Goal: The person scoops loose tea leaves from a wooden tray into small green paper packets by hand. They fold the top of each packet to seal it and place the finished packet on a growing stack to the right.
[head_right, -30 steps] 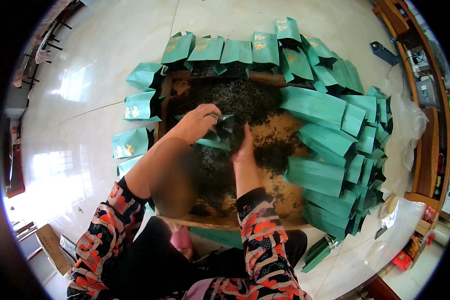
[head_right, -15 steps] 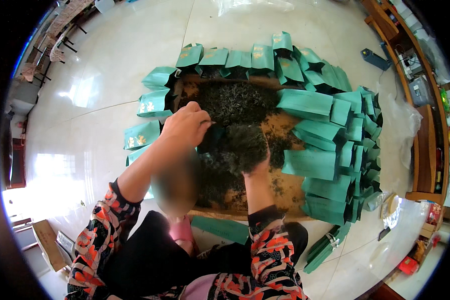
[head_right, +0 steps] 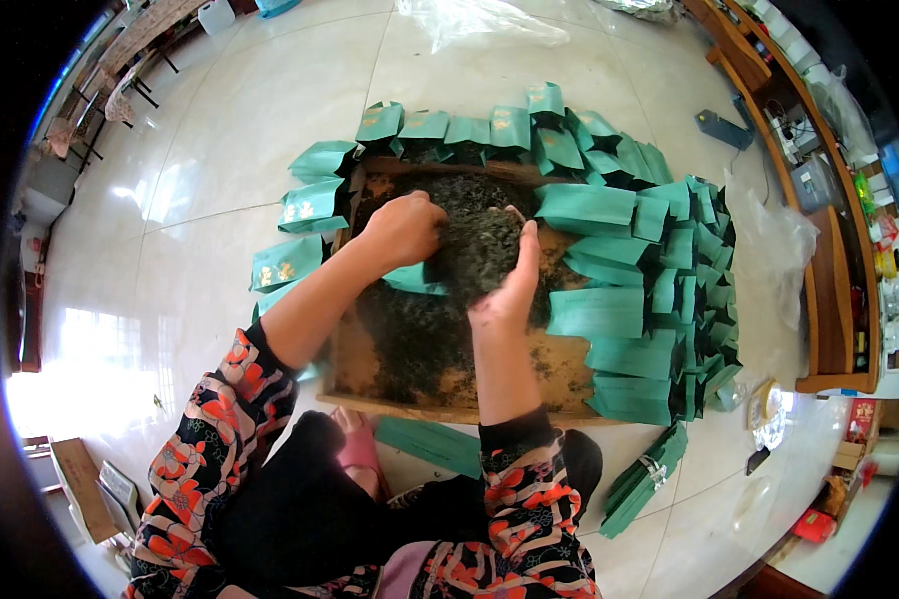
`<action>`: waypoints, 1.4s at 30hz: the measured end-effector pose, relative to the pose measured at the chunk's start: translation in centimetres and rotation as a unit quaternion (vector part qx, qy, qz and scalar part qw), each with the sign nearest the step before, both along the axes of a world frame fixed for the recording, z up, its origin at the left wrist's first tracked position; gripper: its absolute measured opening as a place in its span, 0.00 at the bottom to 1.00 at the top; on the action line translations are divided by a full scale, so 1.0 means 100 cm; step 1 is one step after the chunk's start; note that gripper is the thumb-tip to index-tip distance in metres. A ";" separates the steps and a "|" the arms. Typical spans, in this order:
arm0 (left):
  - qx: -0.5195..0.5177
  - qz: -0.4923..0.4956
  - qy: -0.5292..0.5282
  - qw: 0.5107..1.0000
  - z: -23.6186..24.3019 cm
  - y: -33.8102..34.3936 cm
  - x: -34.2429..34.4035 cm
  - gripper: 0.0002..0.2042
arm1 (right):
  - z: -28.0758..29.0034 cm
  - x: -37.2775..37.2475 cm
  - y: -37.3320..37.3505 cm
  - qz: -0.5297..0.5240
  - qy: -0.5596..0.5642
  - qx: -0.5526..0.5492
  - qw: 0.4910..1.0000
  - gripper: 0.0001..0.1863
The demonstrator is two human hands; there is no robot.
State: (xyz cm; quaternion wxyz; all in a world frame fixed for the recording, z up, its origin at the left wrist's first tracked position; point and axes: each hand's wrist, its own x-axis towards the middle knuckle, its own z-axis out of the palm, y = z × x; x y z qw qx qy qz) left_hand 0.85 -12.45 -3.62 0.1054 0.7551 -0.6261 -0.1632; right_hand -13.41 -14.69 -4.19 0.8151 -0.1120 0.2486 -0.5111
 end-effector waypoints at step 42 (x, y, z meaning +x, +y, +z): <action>-0.188 0.010 0.171 0.967 0.045 0.039 0.016 0.10 | -0.077 -0.056 0.058 0.262 0.293 -0.067 0.917 0.39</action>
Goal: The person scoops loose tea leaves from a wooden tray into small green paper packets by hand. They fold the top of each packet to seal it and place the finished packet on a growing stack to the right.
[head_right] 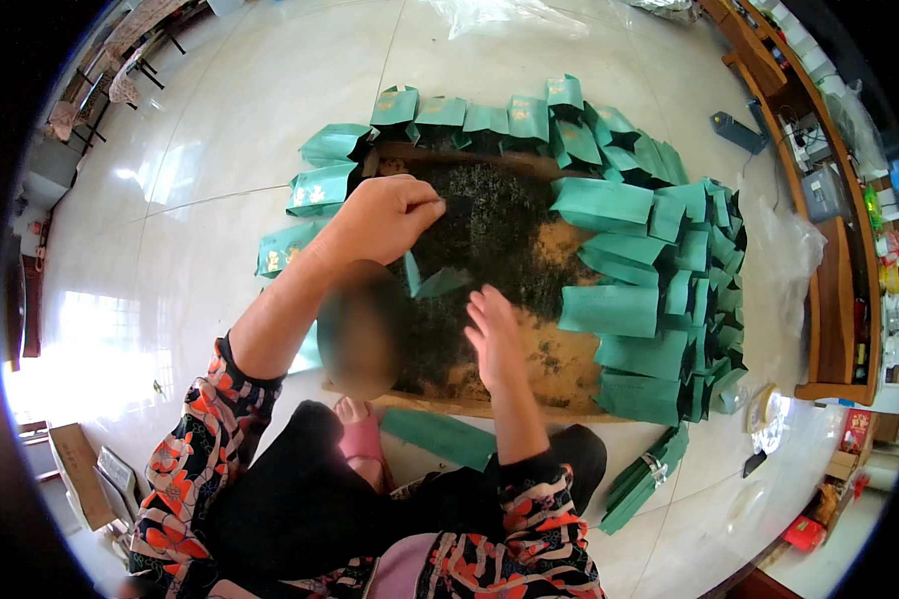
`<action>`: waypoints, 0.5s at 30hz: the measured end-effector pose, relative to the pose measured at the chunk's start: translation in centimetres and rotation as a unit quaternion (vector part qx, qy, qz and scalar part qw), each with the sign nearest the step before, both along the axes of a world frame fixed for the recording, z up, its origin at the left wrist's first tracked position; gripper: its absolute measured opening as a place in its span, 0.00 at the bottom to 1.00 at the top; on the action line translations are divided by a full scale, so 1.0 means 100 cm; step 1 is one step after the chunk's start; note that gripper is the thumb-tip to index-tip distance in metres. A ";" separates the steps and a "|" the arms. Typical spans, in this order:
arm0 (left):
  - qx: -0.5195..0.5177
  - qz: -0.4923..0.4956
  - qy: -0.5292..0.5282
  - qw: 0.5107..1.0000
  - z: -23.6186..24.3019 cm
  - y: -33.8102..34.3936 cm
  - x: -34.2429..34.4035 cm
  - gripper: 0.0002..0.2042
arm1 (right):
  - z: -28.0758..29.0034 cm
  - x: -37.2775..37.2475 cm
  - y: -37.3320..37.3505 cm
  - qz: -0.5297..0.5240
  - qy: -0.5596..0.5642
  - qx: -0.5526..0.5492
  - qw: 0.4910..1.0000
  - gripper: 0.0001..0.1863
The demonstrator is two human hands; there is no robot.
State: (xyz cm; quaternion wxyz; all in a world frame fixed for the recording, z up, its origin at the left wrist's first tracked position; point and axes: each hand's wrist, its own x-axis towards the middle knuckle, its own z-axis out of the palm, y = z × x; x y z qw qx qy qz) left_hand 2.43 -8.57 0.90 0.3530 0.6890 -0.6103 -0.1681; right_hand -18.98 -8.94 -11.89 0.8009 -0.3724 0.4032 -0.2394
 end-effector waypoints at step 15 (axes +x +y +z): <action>0.178 -0.136 0.105 0.969 0.010 0.011 -0.006 0.14 | -0.041 -0.015 -0.003 -0.044 -0.116 0.346 0.930 0.21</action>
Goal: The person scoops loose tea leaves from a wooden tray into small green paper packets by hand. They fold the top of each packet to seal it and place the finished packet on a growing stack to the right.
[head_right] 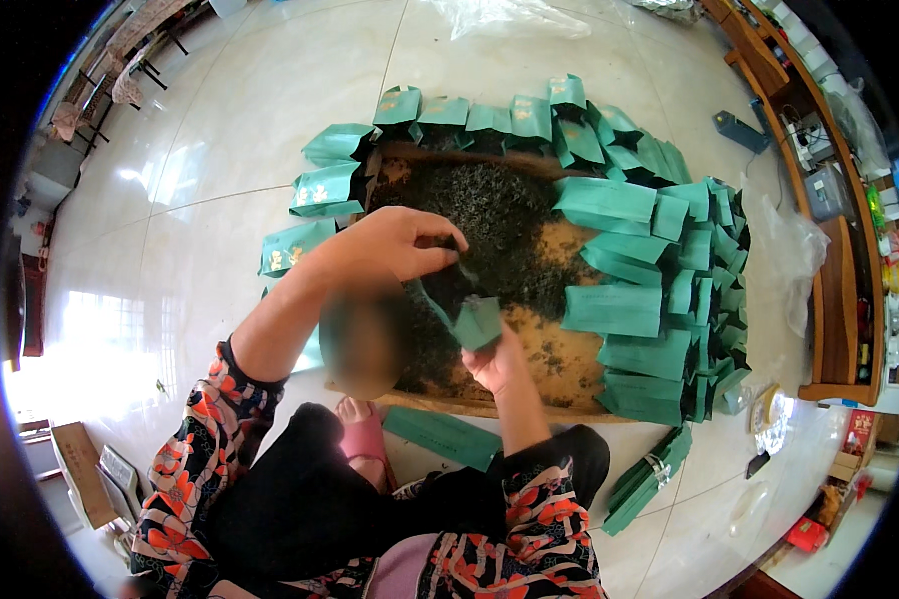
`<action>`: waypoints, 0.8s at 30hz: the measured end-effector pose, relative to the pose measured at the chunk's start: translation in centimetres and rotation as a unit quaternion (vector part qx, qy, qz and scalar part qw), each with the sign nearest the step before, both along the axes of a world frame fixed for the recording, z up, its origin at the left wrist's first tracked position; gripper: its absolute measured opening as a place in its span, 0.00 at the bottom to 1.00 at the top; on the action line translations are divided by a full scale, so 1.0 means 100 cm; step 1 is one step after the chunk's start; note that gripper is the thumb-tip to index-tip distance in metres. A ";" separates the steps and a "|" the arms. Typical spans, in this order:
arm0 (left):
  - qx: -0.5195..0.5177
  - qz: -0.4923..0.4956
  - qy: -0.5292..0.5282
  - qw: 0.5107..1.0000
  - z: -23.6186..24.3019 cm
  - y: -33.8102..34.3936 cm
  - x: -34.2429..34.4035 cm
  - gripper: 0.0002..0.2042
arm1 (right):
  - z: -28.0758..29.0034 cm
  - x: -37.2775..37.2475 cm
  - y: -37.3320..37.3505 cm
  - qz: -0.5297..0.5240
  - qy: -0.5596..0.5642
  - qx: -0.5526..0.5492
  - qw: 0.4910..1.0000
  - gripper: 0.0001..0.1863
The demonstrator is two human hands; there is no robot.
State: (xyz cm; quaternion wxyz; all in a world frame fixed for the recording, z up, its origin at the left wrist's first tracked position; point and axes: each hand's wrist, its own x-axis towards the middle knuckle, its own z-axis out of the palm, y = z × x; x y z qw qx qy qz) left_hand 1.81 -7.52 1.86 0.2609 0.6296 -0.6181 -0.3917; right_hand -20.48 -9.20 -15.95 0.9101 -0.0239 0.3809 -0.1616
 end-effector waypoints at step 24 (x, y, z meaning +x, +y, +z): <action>-0.058 0.031 -0.206 0.976 -0.026 0.005 -0.039 0.10 | 0.130 0.033 -0.013 -0.048 0.271 -0.688 0.672 0.12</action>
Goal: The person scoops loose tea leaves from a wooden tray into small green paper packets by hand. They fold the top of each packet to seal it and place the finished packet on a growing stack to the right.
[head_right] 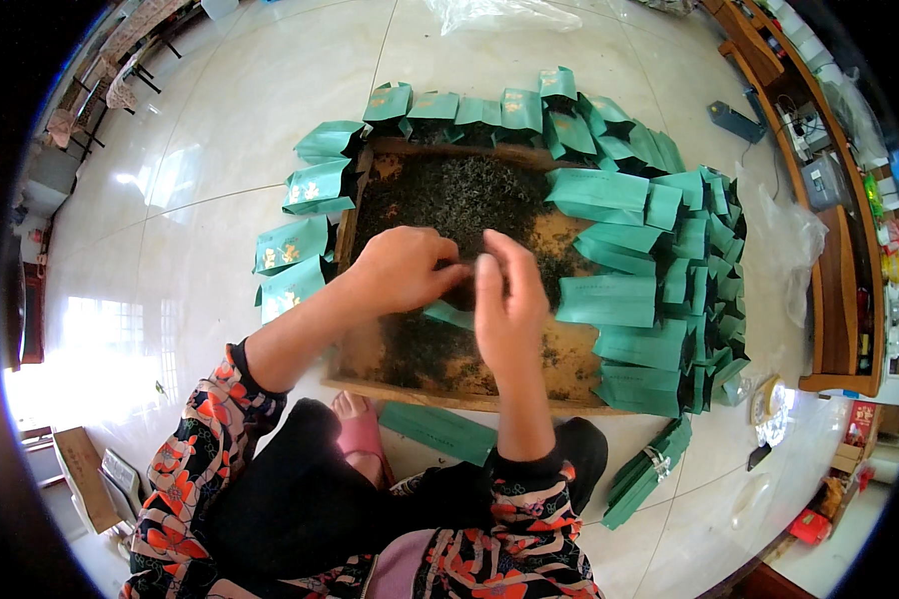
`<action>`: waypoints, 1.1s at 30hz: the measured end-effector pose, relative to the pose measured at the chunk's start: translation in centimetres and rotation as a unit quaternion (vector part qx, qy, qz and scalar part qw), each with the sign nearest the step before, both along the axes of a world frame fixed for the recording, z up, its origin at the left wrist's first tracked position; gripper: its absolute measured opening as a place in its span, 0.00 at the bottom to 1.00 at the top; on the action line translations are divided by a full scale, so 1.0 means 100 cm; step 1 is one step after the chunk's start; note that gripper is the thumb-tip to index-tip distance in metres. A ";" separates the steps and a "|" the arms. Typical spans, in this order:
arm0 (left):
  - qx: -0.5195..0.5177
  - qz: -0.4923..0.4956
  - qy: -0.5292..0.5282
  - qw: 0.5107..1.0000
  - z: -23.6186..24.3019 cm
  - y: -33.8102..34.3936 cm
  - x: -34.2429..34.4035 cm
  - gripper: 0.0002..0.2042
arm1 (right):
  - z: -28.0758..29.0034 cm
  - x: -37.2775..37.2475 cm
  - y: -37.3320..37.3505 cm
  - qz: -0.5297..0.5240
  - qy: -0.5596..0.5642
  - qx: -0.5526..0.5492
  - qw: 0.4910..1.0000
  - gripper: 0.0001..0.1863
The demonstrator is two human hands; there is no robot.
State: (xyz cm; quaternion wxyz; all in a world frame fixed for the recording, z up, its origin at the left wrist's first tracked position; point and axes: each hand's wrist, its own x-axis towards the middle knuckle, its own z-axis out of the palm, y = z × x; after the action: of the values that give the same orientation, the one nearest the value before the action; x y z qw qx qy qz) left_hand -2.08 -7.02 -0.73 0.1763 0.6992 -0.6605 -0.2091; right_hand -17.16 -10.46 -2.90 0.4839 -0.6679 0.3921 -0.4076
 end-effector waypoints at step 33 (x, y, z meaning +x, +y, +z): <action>-0.161 0.125 0.153 0.967 0.049 0.017 0.037 0.06 | -0.066 -0.048 0.055 0.154 0.272 -0.165 0.935 0.21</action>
State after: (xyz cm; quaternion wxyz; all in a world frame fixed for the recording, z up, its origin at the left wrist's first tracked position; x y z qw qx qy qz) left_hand 1.59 -5.28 4.19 0.4103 0.6981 -0.5581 -0.1811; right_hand -21.98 -4.98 -9.52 0.2985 -0.8757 0.3288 -0.1897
